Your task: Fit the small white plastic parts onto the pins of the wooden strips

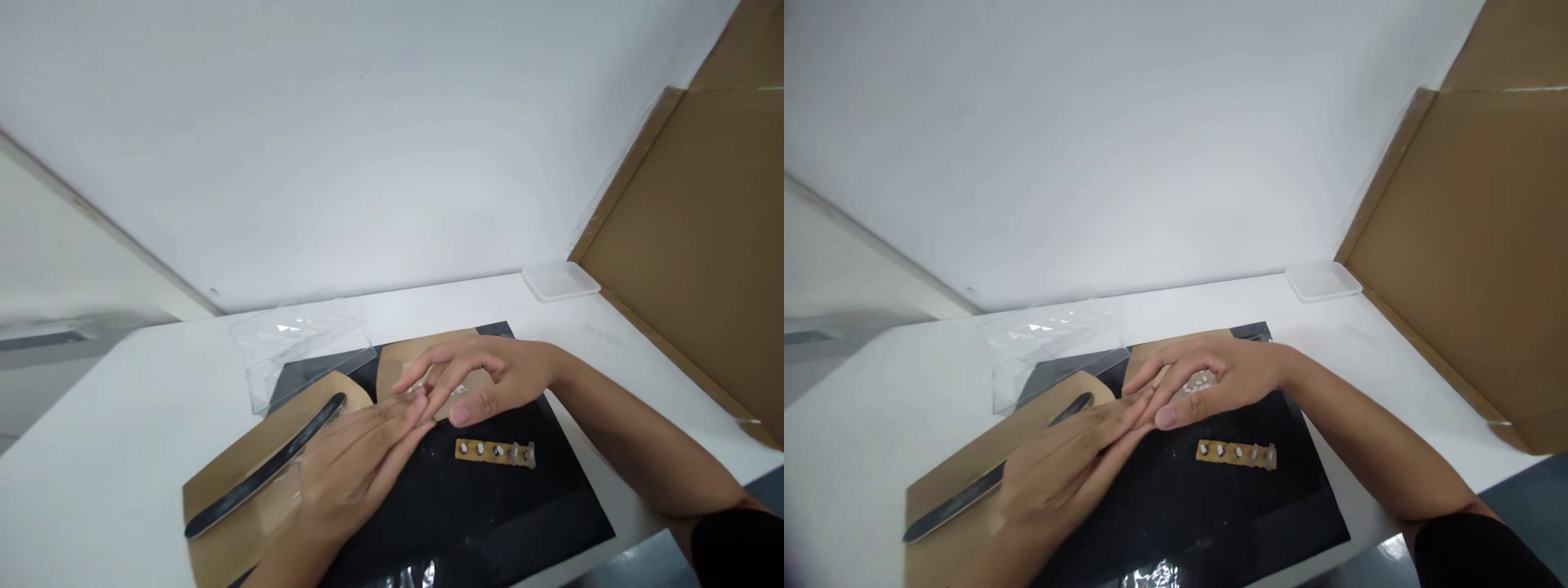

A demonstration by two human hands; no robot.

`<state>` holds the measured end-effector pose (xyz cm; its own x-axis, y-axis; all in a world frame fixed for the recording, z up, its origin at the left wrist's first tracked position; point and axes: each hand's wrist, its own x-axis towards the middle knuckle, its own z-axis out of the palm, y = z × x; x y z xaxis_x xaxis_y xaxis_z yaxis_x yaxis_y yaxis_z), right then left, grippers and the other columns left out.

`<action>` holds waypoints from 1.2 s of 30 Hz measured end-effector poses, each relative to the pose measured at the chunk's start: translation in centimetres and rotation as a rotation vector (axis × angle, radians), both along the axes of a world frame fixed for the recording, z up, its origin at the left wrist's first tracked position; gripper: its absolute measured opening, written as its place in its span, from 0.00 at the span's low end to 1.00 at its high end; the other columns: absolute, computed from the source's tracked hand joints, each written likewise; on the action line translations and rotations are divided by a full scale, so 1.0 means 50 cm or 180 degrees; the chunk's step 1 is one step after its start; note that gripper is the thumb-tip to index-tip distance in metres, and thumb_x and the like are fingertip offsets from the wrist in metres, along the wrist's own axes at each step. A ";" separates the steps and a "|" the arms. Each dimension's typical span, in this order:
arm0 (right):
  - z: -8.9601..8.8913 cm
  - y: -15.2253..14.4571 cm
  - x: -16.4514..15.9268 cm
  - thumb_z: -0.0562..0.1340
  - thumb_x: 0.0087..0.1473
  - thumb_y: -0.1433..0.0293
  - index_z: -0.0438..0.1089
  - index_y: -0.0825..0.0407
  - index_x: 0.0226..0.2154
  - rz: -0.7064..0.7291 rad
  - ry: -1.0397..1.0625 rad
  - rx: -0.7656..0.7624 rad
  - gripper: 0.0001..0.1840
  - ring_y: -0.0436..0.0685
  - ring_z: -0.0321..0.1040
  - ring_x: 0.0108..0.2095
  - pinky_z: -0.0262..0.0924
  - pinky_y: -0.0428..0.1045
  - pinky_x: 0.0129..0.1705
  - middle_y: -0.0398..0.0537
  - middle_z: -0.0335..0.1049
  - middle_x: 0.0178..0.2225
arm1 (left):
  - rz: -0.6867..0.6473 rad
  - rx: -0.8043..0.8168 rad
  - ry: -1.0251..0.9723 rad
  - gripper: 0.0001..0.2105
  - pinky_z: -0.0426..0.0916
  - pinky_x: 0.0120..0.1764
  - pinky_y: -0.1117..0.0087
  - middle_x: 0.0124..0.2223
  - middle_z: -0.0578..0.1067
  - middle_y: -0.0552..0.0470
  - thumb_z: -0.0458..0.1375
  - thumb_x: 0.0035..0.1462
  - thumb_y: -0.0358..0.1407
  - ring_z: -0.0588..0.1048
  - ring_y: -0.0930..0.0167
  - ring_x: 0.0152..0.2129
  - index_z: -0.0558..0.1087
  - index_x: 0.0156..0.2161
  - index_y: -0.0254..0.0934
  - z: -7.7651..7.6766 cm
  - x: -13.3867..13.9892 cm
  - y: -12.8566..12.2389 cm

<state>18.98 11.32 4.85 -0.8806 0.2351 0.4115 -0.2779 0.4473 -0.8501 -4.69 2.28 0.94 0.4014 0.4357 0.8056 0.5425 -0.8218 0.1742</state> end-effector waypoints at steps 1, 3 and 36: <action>-0.003 -0.002 -0.002 0.68 0.63 0.69 0.81 0.49 0.44 -0.0043 -0.0026 -0.0011 0.07 0.57 0.70 0.62 0.64 0.56 0.64 0.53 0.73 0.60 | -0.0042 -0.0009 -0.0007 0.12 0.84 0.46 0.68 0.44 0.87 0.48 0.66 0.64 0.29 0.87 0.66 0.39 0.78 0.52 0.38 -0.001 0.003 -0.002; -0.007 -0.008 -0.005 0.69 0.63 0.68 0.80 0.50 0.39 -0.0195 -0.0190 -0.0007 0.04 0.56 0.70 0.61 0.64 0.55 0.64 0.52 0.71 0.63 | -0.0069 -0.0033 0.0056 0.08 0.84 0.44 0.69 0.42 0.87 0.49 0.66 0.65 0.30 0.87 0.67 0.38 0.79 0.48 0.37 -0.002 0.010 -0.008; 0.021 0.000 0.023 0.72 0.59 0.70 0.76 0.44 0.58 -0.0184 -0.0291 0.0078 0.25 0.58 0.69 0.64 0.60 0.58 0.68 0.52 0.73 0.62 | 0.0089 -0.0291 -0.0064 0.26 0.79 0.36 0.77 0.40 0.86 0.51 0.56 0.69 0.23 0.84 0.73 0.30 0.69 0.68 0.47 -0.017 -0.002 0.001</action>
<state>20.11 11.31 5.91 -0.9000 0.2774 0.3363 -0.1728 0.4812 -0.8594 -4.80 2.34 0.08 0.3722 0.5185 0.7699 0.5606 -0.7866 0.2588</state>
